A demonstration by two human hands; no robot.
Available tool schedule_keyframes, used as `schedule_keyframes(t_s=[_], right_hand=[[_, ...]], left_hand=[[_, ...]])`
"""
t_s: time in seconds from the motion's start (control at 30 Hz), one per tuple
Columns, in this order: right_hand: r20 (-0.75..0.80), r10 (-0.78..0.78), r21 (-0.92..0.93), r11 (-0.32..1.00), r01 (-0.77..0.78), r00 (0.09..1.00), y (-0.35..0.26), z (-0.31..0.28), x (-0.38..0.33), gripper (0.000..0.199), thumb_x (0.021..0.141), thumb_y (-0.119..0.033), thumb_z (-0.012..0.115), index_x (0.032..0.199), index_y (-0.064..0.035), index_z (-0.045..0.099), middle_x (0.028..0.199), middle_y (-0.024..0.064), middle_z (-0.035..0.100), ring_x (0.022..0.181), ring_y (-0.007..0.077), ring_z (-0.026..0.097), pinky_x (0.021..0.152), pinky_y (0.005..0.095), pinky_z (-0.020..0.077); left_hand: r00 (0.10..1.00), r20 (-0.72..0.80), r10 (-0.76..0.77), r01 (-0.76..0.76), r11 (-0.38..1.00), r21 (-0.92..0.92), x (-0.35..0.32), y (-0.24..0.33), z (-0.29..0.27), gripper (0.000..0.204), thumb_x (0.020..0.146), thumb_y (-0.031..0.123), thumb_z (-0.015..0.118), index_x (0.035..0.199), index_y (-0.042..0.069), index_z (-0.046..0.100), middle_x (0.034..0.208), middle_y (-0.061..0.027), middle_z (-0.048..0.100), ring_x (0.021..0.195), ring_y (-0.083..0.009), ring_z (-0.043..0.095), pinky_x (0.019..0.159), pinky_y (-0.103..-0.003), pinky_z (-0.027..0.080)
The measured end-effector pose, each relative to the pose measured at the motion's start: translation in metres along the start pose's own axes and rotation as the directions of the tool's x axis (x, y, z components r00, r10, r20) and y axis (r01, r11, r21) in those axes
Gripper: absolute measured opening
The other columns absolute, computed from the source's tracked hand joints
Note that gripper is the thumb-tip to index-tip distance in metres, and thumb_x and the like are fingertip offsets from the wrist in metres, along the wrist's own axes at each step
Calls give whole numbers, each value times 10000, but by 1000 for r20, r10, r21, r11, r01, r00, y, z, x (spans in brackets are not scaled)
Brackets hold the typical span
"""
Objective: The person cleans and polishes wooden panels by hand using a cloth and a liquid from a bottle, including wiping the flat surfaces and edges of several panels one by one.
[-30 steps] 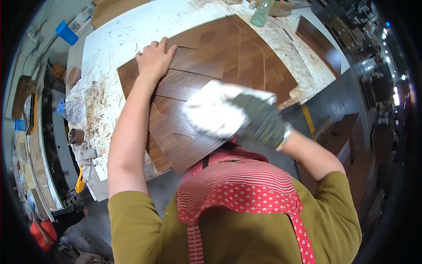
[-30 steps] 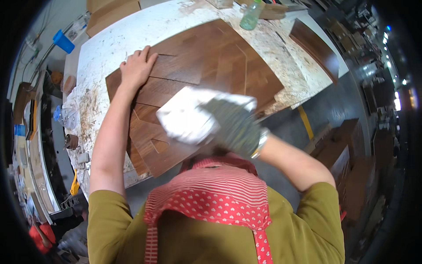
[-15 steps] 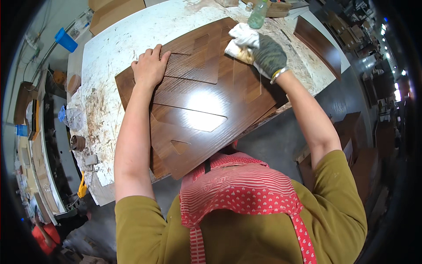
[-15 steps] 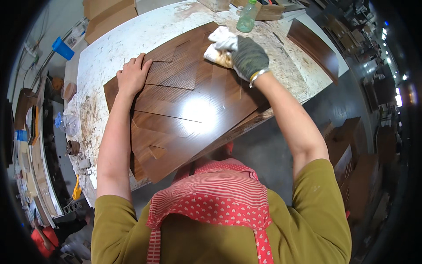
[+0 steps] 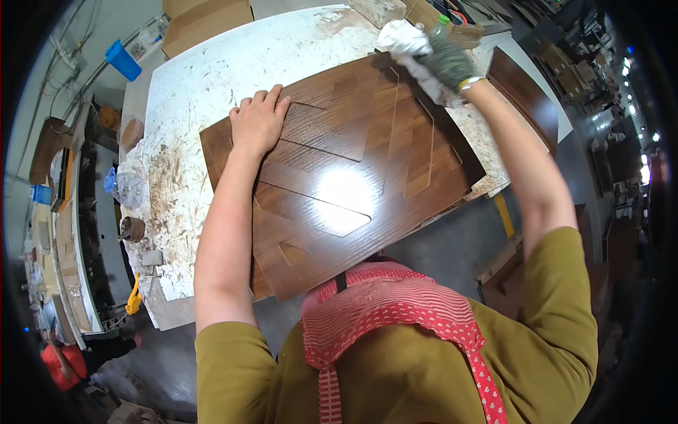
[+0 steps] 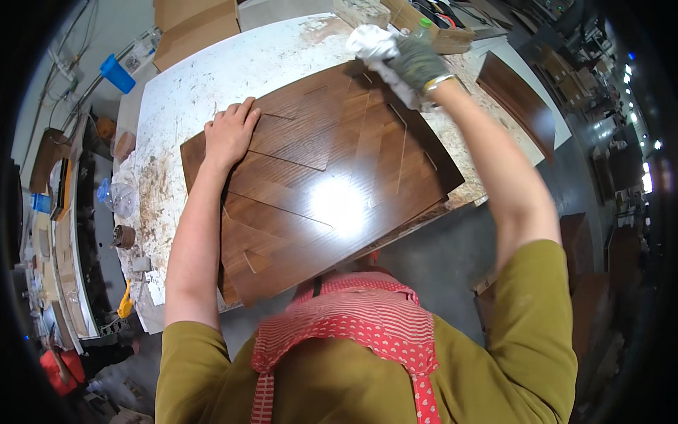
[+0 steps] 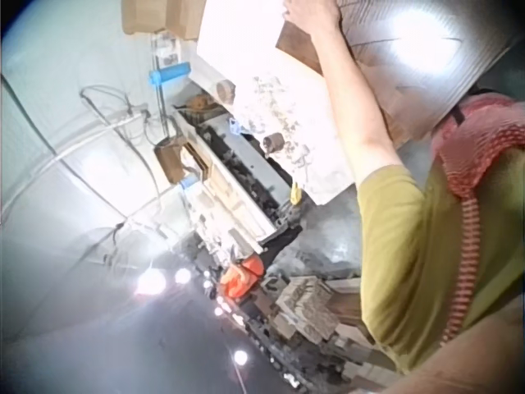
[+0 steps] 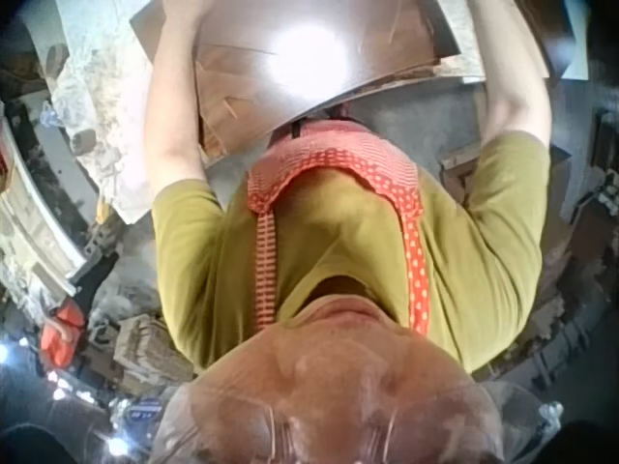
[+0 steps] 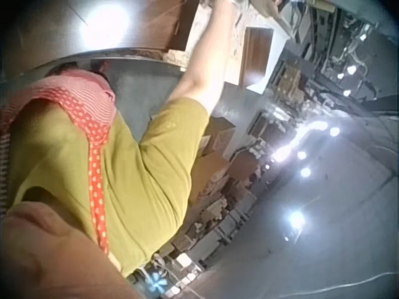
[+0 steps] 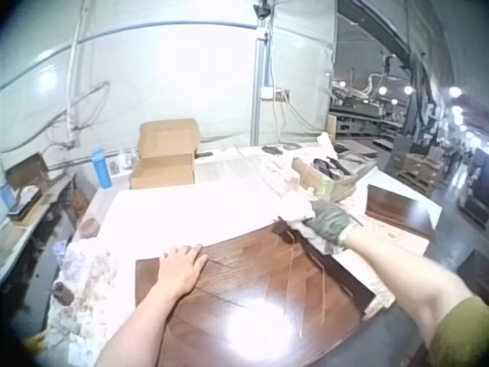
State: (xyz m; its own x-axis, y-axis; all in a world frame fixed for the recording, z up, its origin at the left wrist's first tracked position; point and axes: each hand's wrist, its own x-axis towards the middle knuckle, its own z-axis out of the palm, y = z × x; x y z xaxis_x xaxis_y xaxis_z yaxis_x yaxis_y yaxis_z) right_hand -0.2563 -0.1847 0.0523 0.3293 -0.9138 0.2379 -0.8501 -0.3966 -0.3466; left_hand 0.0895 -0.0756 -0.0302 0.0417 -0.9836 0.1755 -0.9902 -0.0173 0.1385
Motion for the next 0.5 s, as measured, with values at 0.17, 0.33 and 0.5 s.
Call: schedule_keyframes(t_s=[0.17, 0.33, 0.5], right_hand=[[57, -527, 261, 827, 497, 848, -57, 55, -84, 216, 882, -171, 634, 1064, -57, 608, 924, 100, 650, 860, 280, 624, 786, 366, 513], [501, -496, 231, 866, 443, 709, -54, -4, -79, 293, 925, -228, 635, 1175, -75, 634, 1086, 101, 705, 946, 222, 692, 877, 361, 542], [-95, 35, -120, 992, -46, 995, -52, 16, 10, 273, 926, -238, 559, 1079, -24, 632, 1047, 166, 677, 941, 311, 657, 842, 370, 534]], left_hand=[[999, 6, -51, 51, 998, -23, -2, 2, 1, 485, 1025, 454, 363, 1415, 200, 498, 1326, -87, 578, 1227, -267, 528, 1036, -508, 349], [1000, 12, -13, 13, 999, -34, -1, 3, -3, 487, 1024, 456, 365, 1416, 201, 500, 1339, -78, 572, 1238, -266, 517, 1047, -502, 338], [999, 12, -37, 38, 999, -40, -1, 2, -1, 482, 1026, 450, 365, 1416, 203, 503, 1356, -64, 561, 1248, -262, 508, 1049, -506, 332]])
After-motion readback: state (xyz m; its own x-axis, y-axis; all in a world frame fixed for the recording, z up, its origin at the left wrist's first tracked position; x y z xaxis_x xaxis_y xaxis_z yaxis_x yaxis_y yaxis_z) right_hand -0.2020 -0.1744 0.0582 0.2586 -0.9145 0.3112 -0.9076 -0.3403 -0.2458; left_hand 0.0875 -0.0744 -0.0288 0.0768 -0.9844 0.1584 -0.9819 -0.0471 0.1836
